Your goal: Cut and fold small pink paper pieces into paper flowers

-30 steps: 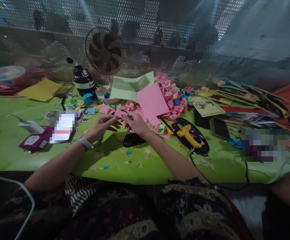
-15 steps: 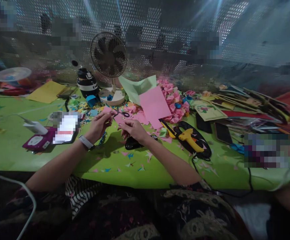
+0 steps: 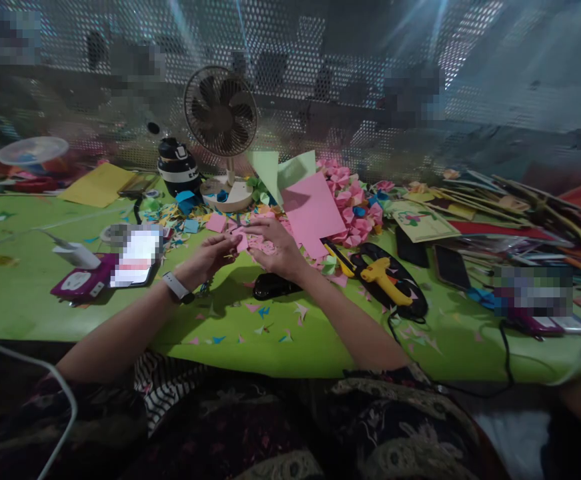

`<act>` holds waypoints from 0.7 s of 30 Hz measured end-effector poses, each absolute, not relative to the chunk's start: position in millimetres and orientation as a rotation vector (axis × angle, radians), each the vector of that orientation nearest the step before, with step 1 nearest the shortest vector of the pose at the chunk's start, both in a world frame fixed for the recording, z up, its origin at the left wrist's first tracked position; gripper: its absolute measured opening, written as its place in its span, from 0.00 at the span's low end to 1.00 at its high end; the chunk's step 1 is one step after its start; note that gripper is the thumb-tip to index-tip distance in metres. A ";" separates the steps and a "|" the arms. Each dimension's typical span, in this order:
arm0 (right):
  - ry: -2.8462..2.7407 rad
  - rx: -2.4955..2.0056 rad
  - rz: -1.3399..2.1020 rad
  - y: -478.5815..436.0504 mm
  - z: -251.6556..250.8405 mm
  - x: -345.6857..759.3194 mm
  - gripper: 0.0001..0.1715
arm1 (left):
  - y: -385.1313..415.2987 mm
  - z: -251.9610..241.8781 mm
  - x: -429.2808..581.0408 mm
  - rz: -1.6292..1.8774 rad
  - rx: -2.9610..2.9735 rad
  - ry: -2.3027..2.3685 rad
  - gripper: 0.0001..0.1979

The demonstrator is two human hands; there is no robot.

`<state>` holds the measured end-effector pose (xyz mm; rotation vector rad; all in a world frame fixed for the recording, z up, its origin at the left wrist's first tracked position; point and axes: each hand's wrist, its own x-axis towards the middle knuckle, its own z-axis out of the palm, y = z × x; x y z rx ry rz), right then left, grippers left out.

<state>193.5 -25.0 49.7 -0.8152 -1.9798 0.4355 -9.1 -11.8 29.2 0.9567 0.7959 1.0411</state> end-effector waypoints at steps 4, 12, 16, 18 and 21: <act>-2.062 -0.726 0.381 -19.3 44.5 198.8 0.08 | -12.6 25.9 -6.7 0.989 0.950 0.780 0.22; -2.019 -0.682 0.505 -16.9 40.7 199.6 0.06 | -15.5 25.9 -6.0 1.007 1.050 0.771 0.22; -1.996 -0.712 0.463 -15.8 39.4 196.2 0.05 | -18.4 26.2 -2.7 1.058 1.181 0.760 0.24; -1.955 -0.722 0.472 -17.3 38.7 193.5 0.08 | -20.2 26.5 -0.2 1.116 1.240 0.762 0.26; -1.859 -0.740 0.544 -21.8 36.6 187.3 0.11 | -22.2 26.6 2.6 1.203 1.286 0.748 0.27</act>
